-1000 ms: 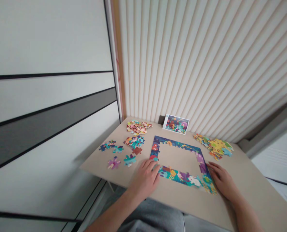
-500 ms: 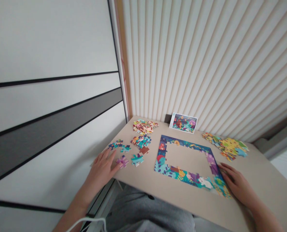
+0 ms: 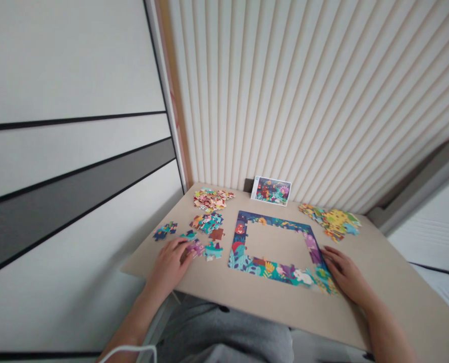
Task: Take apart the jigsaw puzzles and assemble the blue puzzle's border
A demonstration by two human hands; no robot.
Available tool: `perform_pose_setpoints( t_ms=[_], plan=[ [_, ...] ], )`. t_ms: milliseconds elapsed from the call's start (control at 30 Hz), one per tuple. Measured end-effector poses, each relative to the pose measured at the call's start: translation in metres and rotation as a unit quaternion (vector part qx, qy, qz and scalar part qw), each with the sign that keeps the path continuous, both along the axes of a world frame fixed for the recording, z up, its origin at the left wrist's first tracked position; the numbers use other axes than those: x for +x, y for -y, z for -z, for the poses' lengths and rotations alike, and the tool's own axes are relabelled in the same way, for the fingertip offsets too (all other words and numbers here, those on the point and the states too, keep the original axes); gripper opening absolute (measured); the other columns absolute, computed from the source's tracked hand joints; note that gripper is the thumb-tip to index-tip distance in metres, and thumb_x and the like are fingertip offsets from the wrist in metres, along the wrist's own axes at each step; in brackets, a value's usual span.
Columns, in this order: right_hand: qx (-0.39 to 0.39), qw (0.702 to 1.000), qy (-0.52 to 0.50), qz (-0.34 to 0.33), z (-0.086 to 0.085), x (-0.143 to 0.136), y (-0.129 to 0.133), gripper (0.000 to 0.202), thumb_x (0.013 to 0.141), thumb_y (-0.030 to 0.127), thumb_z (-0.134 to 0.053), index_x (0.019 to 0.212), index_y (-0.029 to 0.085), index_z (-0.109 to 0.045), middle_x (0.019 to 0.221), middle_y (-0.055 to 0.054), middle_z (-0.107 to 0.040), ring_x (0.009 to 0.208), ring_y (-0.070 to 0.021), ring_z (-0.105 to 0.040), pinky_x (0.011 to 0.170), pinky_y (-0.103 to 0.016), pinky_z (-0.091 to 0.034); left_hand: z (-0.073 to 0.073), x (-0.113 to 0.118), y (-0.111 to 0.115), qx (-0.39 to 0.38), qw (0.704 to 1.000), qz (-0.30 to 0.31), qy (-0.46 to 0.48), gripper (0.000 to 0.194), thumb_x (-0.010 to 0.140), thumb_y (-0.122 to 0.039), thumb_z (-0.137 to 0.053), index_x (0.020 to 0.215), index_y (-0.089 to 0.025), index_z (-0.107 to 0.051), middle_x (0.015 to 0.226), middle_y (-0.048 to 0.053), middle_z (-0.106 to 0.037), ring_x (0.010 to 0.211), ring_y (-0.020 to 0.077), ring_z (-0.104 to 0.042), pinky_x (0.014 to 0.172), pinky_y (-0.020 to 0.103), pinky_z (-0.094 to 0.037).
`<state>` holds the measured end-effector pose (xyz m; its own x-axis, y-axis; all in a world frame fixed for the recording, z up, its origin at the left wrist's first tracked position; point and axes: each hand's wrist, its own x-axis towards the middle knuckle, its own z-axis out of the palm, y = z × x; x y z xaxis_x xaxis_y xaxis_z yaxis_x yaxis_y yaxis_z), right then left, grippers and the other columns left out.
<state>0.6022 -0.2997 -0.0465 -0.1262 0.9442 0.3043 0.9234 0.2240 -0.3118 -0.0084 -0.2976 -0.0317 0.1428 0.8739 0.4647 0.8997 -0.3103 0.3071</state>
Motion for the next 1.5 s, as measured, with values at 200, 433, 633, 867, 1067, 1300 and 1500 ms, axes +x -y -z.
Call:
perform_pose_setpoints(
  t_ms=[200,433,633,867,1067,1300,1500],
  plan=[
    [-0.003,1.0,-0.008,0.014,-0.009,-0.01,0.005,0.045,0.098,0.043,-0.042,0.13,0.024,-0.066,0.137,-0.012,-0.062,0.122,-0.0311,-0.06,0.108,-0.052,-0.046,-0.002,-0.001,0.002,0.007,1.0,-0.005,0.008,0.034,0.088,-0.055,-0.062,0.093,-0.022,-0.07,0.113,0.01,-0.067,0.11,0.0279,-0.06,0.103,0.045,-0.046],
    [-0.006,1.0,-0.013,0.017,-0.015,-0.017,0.008,0.042,0.097,0.04,-0.043,0.128,0.024,-0.067,0.138,-0.011,-0.061,0.123,-0.0293,-0.059,0.109,-0.05,-0.045,-0.004,-0.002,0.003,0.014,0.999,0.002,0.045,0.043,0.081,-0.065,-0.066,0.083,-0.022,-0.06,0.092,0.006,-0.069,0.09,0.0249,-0.064,0.086,0.038,-0.051],
    [-0.013,1.0,-0.012,0.019,-0.015,-0.017,0.009,0.042,0.097,0.039,-0.044,0.129,0.025,-0.067,0.138,-0.011,-0.061,0.124,-0.0289,-0.059,0.109,-0.05,-0.045,-0.012,-0.001,0.018,-0.046,0.977,-0.003,0.207,0.037,0.084,-0.059,-0.066,0.086,-0.022,-0.063,0.073,0.0,-0.067,0.066,0.0175,-0.063,0.067,0.027,-0.051],
    [-0.009,1.0,-0.02,0.022,-0.013,-0.015,0.008,0.042,0.098,0.042,-0.044,0.128,0.026,-0.067,0.139,-0.01,-0.061,0.124,-0.0291,-0.059,0.108,-0.05,-0.045,-0.045,0.051,0.023,-0.165,0.848,0.082,0.498,0.04,0.085,-0.049,-0.07,0.106,-0.017,-0.058,0.088,0.006,-0.073,0.076,0.019,-0.071,0.073,0.032,-0.059],
    [-0.005,0.999,-0.031,0.016,-0.015,-0.014,0.008,0.042,0.097,0.043,-0.045,0.126,0.023,-0.068,0.136,-0.011,-0.063,0.122,-0.0292,-0.06,0.108,-0.048,-0.046,-0.046,0.111,0.016,-0.211,0.804,0.159,0.532,0.047,0.088,-0.046,-0.067,0.122,-0.02,-0.049,0.086,0.003,-0.072,0.077,0.0189,-0.072,0.076,0.034,-0.059],
    [0.105,0.979,-0.153,0.084,-0.047,-0.059,0.018,0.037,0.098,0.045,-0.046,0.114,0.023,-0.07,0.12,-0.012,-0.07,0.111,-0.0292,-0.063,0.101,-0.048,-0.048,-0.035,0.151,0.018,-0.249,0.781,0.212,0.532,0.04,0.09,-0.043,-0.064,0.12,-0.02,-0.05,0.086,0.003,-0.071,0.079,0.0186,-0.072,0.077,0.033,-0.058],
    [-0.045,0.948,-0.308,-0.067,-0.075,-0.187,0.044,0.034,0.096,0.046,-0.056,0.126,0.033,-0.065,0.107,-0.004,-0.074,0.087,-0.0227,-0.066,0.077,-0.038,-0.055,-0.03,0.168,0.022,-0.271,0.769,0.234,0.529,0.03,0.09,-0.043,-0.065,0.106,-0.02,-0.054,0.08,0.002,-0.069,0.076,0.018,-0.071,0.073,0.031,-0.058]
  ],
)
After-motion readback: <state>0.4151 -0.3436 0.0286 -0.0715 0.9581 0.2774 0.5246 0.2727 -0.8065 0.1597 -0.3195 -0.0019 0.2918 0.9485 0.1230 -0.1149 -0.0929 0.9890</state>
